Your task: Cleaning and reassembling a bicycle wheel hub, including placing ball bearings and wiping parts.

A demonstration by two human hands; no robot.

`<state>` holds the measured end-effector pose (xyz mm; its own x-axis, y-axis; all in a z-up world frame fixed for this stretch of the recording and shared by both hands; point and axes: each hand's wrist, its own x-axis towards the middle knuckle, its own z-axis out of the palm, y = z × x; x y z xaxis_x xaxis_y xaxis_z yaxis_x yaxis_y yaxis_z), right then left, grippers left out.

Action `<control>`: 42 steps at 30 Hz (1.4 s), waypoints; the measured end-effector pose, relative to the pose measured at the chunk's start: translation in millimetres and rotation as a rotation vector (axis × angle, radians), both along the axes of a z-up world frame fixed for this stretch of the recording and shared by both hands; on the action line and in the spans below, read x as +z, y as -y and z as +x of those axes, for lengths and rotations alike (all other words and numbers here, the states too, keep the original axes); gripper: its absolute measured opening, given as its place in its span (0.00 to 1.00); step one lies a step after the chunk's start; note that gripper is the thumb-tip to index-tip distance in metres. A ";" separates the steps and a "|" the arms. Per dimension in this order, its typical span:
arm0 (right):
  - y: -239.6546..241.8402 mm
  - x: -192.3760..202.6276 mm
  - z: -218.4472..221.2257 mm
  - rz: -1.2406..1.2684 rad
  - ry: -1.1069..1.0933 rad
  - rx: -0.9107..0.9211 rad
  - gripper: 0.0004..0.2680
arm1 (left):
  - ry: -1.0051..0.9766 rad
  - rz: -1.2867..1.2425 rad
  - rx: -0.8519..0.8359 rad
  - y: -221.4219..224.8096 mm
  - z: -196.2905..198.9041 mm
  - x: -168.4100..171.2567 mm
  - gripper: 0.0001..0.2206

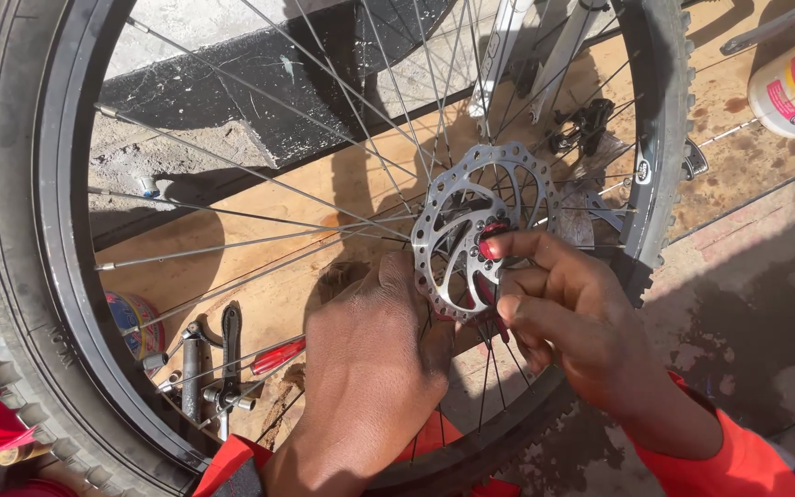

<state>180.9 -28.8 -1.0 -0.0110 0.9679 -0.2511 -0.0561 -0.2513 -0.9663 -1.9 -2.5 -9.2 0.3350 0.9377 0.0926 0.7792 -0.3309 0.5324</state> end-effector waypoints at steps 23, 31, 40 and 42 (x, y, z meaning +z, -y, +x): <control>26.5 9.6 -45.2 0.152 0.291 -0.142 0.27 | -0.018 -0.054 0.012 0.4 4.2 0.2 0.15; 22.4 13.5 -49.5 0.238 0.721 -0.129 0.28 | -0.093 -0.115 0.042 -0.2 9.1 1.4 0.17; 18.6 14.1 -11.4 0.306 0.608 -0.228 0.17 | -0.051 -0.227 0.090 -7.5 8.7 3.6 0.19; 17.0 14.2 -12.4 0.402 0.670 -0.209 0.18 | -0.020 -0.216 0.091 -7.6 9.6 3.3 0.20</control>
<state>168.6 -45.8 13.2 0.2099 0.9508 0.2279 0.5596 0.0743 -0.8254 7.7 5.2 -5.9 0.2475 0.9615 -0.1192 0.8119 -0.1387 0.5672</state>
